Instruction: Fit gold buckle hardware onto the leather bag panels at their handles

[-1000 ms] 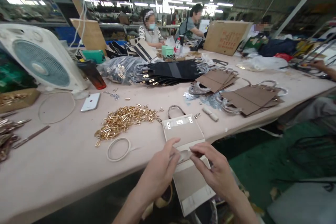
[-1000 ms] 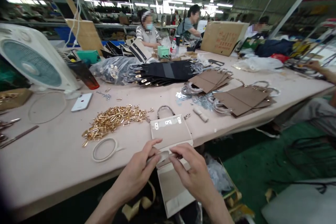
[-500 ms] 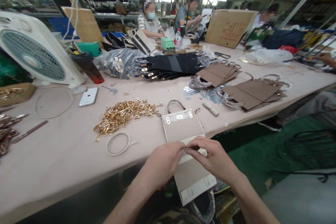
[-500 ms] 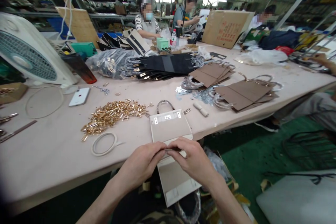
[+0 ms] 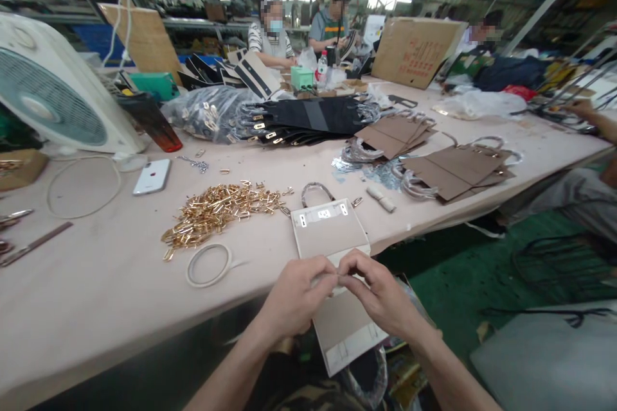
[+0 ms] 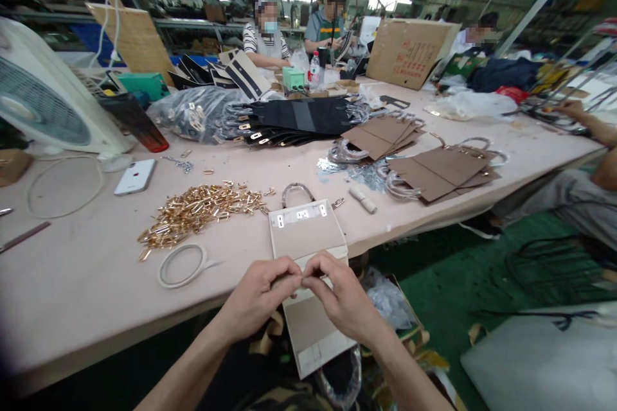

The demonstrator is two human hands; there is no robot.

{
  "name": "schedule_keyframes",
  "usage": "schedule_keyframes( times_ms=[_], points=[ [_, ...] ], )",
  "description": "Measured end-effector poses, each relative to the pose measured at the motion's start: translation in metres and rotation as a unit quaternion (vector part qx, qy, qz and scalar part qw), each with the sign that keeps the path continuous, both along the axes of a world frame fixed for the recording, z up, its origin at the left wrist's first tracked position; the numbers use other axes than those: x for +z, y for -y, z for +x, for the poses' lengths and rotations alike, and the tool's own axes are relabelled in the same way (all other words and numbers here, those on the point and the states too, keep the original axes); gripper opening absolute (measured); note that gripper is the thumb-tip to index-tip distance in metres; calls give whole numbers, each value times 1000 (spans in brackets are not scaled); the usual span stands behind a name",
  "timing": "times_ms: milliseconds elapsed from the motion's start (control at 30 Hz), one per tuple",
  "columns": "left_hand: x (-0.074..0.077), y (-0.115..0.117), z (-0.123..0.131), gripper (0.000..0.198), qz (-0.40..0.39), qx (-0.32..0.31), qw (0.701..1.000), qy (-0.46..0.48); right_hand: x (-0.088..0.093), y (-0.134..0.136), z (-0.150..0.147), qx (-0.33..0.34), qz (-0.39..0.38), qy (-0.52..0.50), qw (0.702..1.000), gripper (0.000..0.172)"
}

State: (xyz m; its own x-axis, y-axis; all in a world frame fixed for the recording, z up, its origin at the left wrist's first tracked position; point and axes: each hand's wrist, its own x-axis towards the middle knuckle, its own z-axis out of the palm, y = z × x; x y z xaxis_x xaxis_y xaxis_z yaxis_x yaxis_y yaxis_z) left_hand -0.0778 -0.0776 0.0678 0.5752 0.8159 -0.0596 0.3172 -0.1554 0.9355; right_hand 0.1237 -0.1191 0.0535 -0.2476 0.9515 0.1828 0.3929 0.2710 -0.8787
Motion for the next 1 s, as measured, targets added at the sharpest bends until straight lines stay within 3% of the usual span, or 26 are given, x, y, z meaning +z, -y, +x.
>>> schedule_keyframes(
  times_ms=[133, 233, 333, 400, 467, 567, 667, 1000],
  points=[
    [-17, -8, -1, 30, -121, 65, 985, 104, -5, 17, -1, 64, 106, 2, 992, 15],
    [-28, -18, 0, 32, -73, 126, 986, 79, -6, 14, 16, 84, 96, 6, 992, 13],
    [-34, -27, 4, 30, 11, 103, 994, 32, -5, -18, 47, -13, 57, 20, 998, 7],
    [-38, -31, 9, 28, 49, 67, 997, 3, -4, -52, 66, -70, 54, 28, 996, 12],
    [-45, -35, 15, 27, 83, 39, 995, -35, -6, -88, 80, -83, 60, 39, 994, 17],
    [-61, -37, 20, 25, 124, 34, 988, -86, -11, -132, 89, -43, 24, 71, 996, 21],
    [-72, -36, 20, 24, 137, 46, 986, -90, -16, -159, 87, 7, -21, 103, 994, 20],
    [-72, -38, 16, 22, 126, 44, 989, -61, -26, -191, 80, 73, -56, 144, 985, 18]
  ],
)
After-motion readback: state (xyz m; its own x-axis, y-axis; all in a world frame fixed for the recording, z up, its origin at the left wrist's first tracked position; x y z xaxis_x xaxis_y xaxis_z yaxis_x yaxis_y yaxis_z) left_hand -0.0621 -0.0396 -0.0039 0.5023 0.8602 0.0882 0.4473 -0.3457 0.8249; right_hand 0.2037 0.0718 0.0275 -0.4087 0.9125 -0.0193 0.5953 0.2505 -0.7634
